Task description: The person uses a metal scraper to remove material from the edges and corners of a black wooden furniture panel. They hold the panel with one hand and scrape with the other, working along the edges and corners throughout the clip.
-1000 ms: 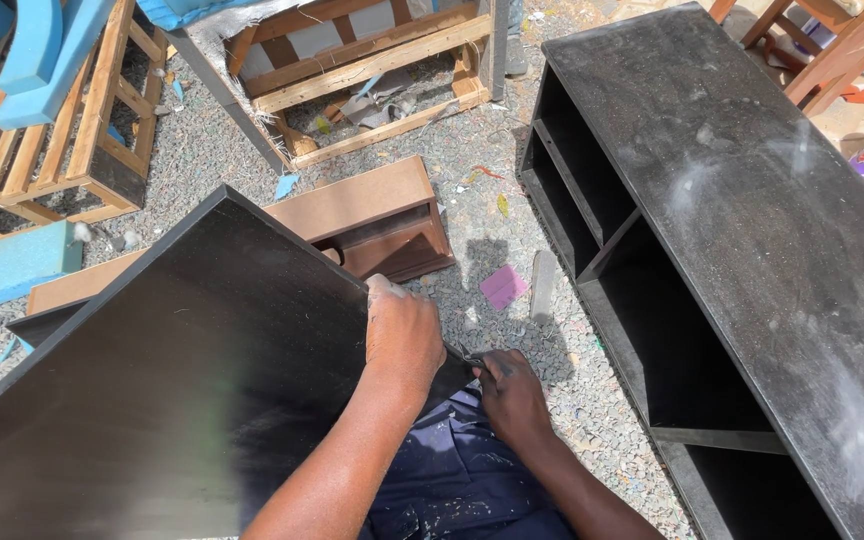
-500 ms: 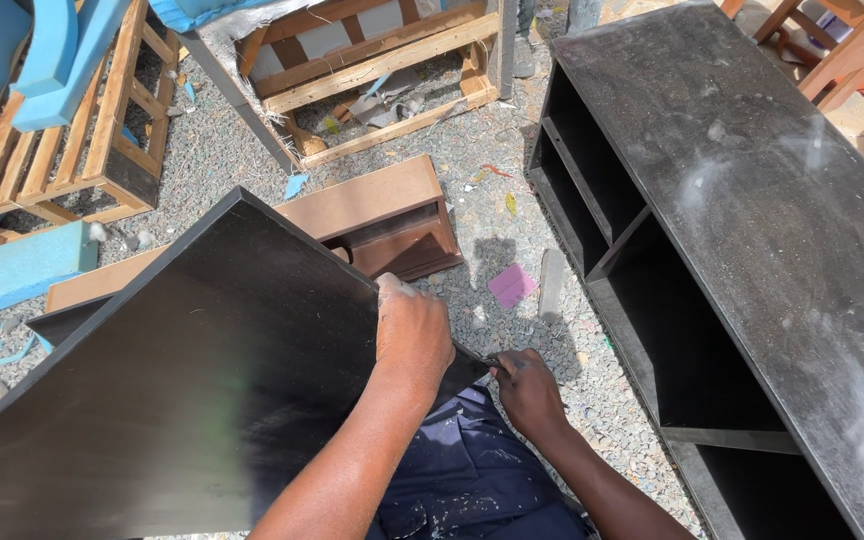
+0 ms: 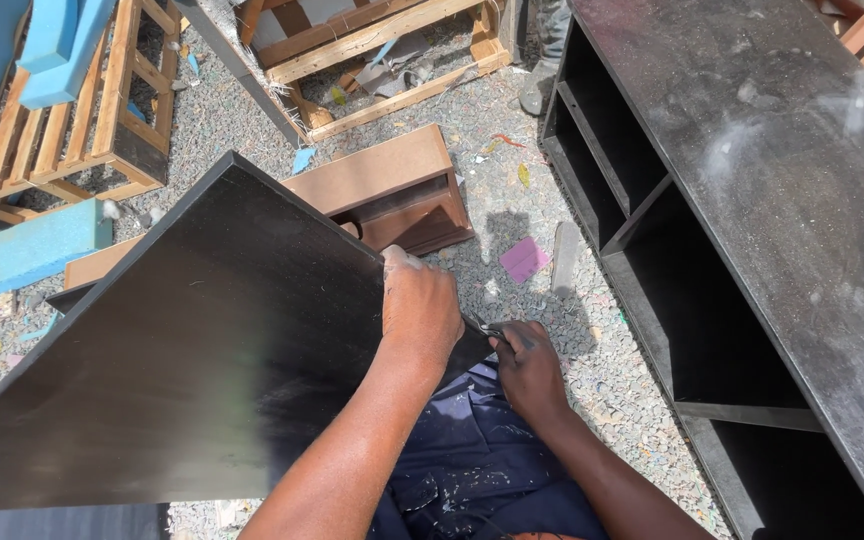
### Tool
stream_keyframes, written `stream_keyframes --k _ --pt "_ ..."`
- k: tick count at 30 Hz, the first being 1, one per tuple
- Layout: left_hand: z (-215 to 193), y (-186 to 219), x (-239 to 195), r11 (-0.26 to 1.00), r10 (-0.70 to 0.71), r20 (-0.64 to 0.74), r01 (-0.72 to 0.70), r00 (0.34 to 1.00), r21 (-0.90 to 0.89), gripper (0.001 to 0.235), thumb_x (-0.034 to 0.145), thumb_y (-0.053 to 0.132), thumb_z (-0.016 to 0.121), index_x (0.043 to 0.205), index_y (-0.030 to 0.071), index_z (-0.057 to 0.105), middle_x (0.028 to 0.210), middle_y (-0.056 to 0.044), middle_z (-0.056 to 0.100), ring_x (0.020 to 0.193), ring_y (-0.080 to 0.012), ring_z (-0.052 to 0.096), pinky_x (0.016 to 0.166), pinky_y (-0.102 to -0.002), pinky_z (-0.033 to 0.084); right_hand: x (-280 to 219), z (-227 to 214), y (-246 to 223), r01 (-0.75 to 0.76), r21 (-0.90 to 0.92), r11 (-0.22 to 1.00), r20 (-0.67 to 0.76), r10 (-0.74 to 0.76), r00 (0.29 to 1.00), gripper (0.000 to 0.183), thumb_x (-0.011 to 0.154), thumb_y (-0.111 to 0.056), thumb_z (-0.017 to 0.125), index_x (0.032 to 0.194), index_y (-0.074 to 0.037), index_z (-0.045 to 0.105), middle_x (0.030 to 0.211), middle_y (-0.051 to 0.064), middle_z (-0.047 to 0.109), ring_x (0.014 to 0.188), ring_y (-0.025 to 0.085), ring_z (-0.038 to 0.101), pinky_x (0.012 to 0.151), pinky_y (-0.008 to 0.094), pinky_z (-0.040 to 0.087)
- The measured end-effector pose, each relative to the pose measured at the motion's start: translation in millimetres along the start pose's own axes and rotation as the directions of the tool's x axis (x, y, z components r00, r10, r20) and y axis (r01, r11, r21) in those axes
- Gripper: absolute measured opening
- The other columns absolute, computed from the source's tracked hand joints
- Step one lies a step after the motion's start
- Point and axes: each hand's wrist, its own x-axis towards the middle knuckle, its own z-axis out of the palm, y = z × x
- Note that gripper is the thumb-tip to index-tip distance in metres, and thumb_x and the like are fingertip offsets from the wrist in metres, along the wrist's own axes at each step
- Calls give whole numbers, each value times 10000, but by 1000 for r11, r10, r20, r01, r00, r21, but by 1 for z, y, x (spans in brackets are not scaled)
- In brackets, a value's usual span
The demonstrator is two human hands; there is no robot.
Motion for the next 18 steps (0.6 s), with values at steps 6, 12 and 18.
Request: stream_keyframes --k 6,12,18 --pt "-4 -2 -4 1000 10 -2 -10 1000 -27 338 908 400 591 741 144 736 556 -30 598 549 -201 490 638 -396 263 -3 19 61 -70 -18 997 14 70 997 227 1041 -226 597 1025 -41 728 829 169 663 1004 403 628 809 531 586" --pt "1 -2 1 999 28 12 -27 1000 -29 365 918 431 600 736 142 731 541 -23 585 536 -194 457 631 -386 256 -1 -5 -13 -29 3 1000 41 28 999 271 1082 -205 549 1132 14 701 972 177 686 1075 428 646 825 555 621" --pt "-8 -2 -1 999 22 25 -21 999 -43 356 914 426 611 747 137 736 536 -27 581 529 -200 453 637 -401 269 1 19 85 -70 -233 970 91 93 992 229 1028 -269 613 1034 -86 750 839 139 719 1036 355 674 842 475 617"
